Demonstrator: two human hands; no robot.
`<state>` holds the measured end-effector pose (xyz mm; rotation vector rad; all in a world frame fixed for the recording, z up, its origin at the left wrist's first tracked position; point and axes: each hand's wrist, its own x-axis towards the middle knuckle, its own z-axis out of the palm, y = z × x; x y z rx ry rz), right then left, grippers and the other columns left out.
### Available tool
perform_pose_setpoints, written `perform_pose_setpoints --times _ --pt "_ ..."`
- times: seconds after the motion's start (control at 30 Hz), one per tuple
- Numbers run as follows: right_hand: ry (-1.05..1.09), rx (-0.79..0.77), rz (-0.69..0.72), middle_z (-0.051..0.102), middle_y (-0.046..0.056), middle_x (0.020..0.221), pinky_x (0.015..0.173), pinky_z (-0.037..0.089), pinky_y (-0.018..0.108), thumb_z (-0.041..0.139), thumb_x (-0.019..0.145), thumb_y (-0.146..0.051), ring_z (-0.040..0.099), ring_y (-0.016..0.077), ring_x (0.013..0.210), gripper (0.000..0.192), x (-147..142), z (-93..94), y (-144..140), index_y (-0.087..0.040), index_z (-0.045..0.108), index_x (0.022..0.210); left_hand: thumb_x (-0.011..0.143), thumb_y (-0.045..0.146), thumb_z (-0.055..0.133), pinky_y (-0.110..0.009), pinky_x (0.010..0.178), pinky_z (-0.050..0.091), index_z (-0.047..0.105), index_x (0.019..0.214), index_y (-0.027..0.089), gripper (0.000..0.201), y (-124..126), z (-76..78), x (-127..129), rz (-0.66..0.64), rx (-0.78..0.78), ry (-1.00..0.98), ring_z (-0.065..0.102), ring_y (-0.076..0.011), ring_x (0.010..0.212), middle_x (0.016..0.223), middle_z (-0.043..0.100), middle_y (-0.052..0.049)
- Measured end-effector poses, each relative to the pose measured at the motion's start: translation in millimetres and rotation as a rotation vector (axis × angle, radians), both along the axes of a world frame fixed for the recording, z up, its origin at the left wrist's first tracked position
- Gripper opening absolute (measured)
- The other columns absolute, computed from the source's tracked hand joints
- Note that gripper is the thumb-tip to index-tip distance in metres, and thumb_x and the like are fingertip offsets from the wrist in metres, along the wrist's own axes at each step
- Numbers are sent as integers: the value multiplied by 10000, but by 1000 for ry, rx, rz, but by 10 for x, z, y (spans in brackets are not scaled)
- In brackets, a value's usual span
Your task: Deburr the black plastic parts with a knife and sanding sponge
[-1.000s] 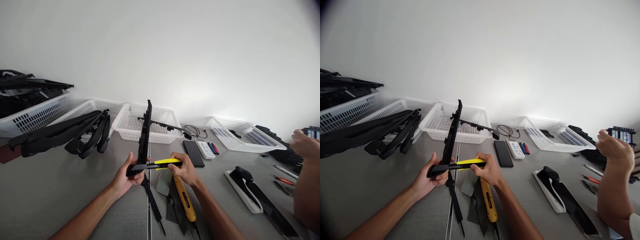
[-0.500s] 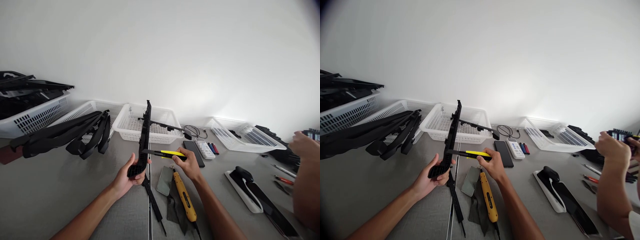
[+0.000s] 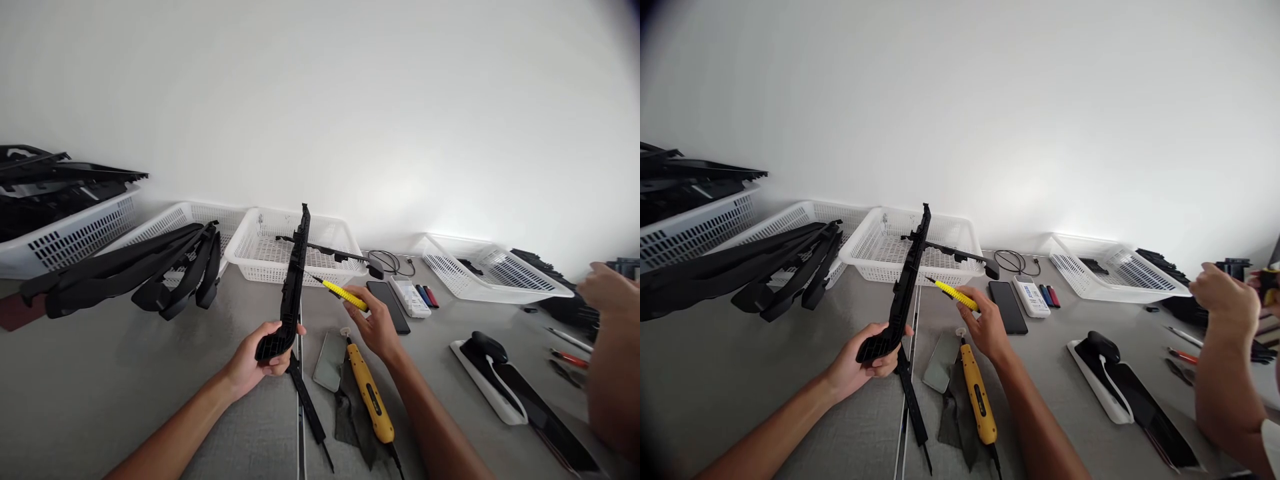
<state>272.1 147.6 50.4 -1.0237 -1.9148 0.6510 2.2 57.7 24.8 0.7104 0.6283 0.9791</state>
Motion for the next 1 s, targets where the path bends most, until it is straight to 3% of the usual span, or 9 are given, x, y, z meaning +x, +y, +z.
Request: perform_pose_setpoints --times 0.07,0.2,0.4,0.63,0.8,1.0 --pt "-40 6 57 724 94 1159 807 491 318 579 967 -261 656 250 1001 259 24 3 8 -238 698 1197 992 531 553 -267 495 177 729 1144 78 509 3 20 0 10 -8 -10 219 -89 477 534 379 66" --pt "-53 -61 154 709 64 1019 760 468 314 537 850 -129 626 226 868 314 78 1 11 -237 725 1078 1032 576 508 -269 487 173 738 1092 77 553 2 92 15 52 -3 -21 210 -86 463 519 371 66" --pt "34 -7 65 699 74 1035 799 472 328 547 863 -139 615 233 918 269 17 -22 -1 -229 728 1039 1027 626 499 -262 468 175 746 1055 77 603 -2 122 36 51 8 -23 209 -84 456 520 369 66" --pt "106 -16 172 719 65 1023 836 482 351 541 826 -81 644 241 964 308 9 41 -55 -243 750 983 1019 683 476 -264 482 171 750 1056 73 669 -4 113 40 39 16 -32 203 -75 455 529 354 72" --pt "95 -154 325 732 60 1025 790 493 346 549 791 -63 655 233 913 340 18 30 -74 -244 761 985 990 739 475 -259 485 164 733 1153 78 728 2 81 48 68 -20 -60 191 -85 462 523 350 78" --pt "102 -117 353 733 64 1053 850 497 364 548 806 -42 666 239 970 352 -51 43 -125 -248 750 1008 969 753 508 -249 483 165 719 1199 78 744 18 46 55 94 -38 -73 194 -90 477 529 353 78"
